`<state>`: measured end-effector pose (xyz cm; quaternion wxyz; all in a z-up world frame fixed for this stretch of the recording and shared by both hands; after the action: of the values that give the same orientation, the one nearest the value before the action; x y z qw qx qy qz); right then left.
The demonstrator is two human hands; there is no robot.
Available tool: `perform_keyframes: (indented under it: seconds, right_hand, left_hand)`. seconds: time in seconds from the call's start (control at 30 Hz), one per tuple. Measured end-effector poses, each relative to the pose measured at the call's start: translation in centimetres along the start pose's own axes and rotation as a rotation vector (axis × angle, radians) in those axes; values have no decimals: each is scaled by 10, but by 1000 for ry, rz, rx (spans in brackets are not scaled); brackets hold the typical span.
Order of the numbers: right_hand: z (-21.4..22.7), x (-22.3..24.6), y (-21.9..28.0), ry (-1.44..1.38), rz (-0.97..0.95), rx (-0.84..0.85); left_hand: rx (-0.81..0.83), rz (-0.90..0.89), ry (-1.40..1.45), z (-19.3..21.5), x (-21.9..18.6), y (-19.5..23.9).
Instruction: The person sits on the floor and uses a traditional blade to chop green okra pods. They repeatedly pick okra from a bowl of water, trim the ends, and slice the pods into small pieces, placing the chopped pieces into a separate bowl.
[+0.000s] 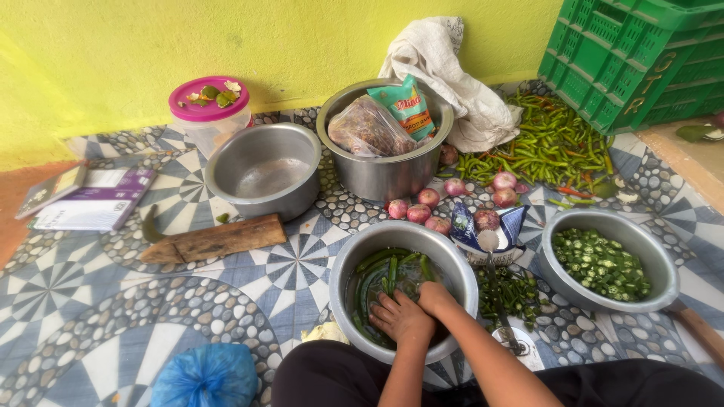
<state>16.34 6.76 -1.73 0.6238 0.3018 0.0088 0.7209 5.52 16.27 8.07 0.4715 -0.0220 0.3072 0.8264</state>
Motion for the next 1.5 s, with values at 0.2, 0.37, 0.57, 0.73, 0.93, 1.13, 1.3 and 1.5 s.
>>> perform_keyframes:
  seconds: [0.2, 0.37, 0.57, 0.73, 0.93, 1.13, 1.3, 1.5]
  right_hand:
    - [19, 4, 13, -225, -149, -70]
    - [43, 24, 36, -880, -32, 3]
    - [121, 46, 82, -522, 331, -197]
    - [159, 27, 107, -489, 239, -123]
    - [192, 7, 137, -490, 201, -236]
    - [212, -56, 150, -454, 178, -211]
    - [184, -118, 168, -473, 202, -186]
    - [149, -145, 158, -218, 115, -153]
  left_hand:
    - [-90, -22, 92, 18, -2, 10]
    - [-202, -24, 137, 51, -6, 29]
    - [-232, -187, 279, 61, -29, 40]
    - [-325, -409, 374, 69, -53, 56]
    - [-678, -730, 357, 106, -65, 95]
    - [-704, -1182, 254, 91, -100, 136]
    - [-588, -1257, -75, -2, -138, 156]
    - [-189, -825, 63, -75, -131, 101]
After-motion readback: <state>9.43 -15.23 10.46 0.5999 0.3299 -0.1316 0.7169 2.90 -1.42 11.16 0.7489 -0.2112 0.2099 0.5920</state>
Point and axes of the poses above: each hand's wrist, its own y-axis away from the middle knuckle, its own z-axis out of the back of the hand, x = y × z, the point moved 9 cm from there along -y, towards the middle knuckle, and after that the axes turned 2 degrees about -x, right-handed, at the moved point
